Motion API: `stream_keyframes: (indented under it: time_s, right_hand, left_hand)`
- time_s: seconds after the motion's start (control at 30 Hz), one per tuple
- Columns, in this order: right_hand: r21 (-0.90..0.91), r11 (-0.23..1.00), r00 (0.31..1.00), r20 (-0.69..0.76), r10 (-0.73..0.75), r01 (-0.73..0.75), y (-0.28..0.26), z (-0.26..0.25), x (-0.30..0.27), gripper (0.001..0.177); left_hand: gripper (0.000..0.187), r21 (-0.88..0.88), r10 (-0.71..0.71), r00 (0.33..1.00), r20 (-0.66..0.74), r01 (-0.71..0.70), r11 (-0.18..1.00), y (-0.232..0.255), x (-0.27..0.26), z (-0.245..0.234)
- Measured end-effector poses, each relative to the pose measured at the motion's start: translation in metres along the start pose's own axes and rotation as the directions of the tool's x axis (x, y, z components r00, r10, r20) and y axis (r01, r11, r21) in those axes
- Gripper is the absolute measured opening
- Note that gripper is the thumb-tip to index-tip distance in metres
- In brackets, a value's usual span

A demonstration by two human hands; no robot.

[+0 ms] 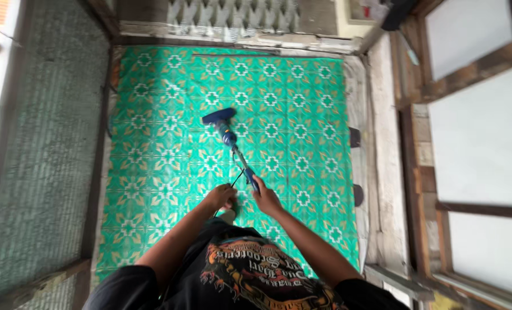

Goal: The person vacuums the green patterned floor mat using a vacuum cleaner, moving the vacuum head across the surface by hand.

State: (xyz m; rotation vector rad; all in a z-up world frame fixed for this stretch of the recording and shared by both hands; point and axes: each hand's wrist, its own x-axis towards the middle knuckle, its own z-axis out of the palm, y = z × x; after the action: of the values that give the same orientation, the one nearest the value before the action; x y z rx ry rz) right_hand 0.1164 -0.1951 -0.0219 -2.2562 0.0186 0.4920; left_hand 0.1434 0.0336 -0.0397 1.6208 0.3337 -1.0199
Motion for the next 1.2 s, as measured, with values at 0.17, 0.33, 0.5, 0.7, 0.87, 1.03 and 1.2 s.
stream_keyframes:
  time_s: [0.17,0.33,0.5,0.7,0.87,1.03,1.2]
  right_hand:
    - [0.254,0.958,0.978,0.194,0.084,-0.132,-0.033,0.005,0.113,0.073]
    - [0.349,0.937,0.967,0.244,-0.068,-0.022,-0.081,0.007,0.212,0.078]
    - [0.268,0.950,0.948,0.225,-0.225,0.162,-0.121,0.004,0.299,0.078]
    - [-0.009,0.979,0.903,0.388,-0.183,0.202,-0.147,-0.025,0.421,0.075]
    - [0.208,0.975,0.917,0.398,-0.011,-0.078,-0.166,-0.101,0.526,0.070]
    - [0.004,0.970,0.885,0.412,0.219,-0.242,-0.155,-0.187,0.579,0.059]
    - [0.012,0.954,0.886,0.376,0.273,-0.299,-0.146,-0.236,0.579,0.057]
  left_hand:
    - [0.049,0.036,0.004,0.999,-0.052,-0.002,0.999,0.036,0.045,-0.045]
    - [0.064,0.073,0.034,0.991,-0.131,-0.024,0.997,0.071,0.077,-0.065]
    - [0.049,-0.200,0.026,0.969,-0.246,-0.077,0.977,0.109,0.120,-0.104]
    - [0.035,-0.357,-0.070,0.910,-0.410,-0.089,0.930,0.174,0.174,-0.167]
    - [0.035,-0.392,-0.158,0.876,-0.456,-0.038,0.919,0.247,0.213,-0.229]
    - [0.026,-0.396,-0.116,0.851,-0.513,-0.114,0.911,0.307,0.255,-0.267]
    - [0.038,-0.349,-0.038,0.903,-0.428,-0.127,0.929,0.332,0.266,-0.273]
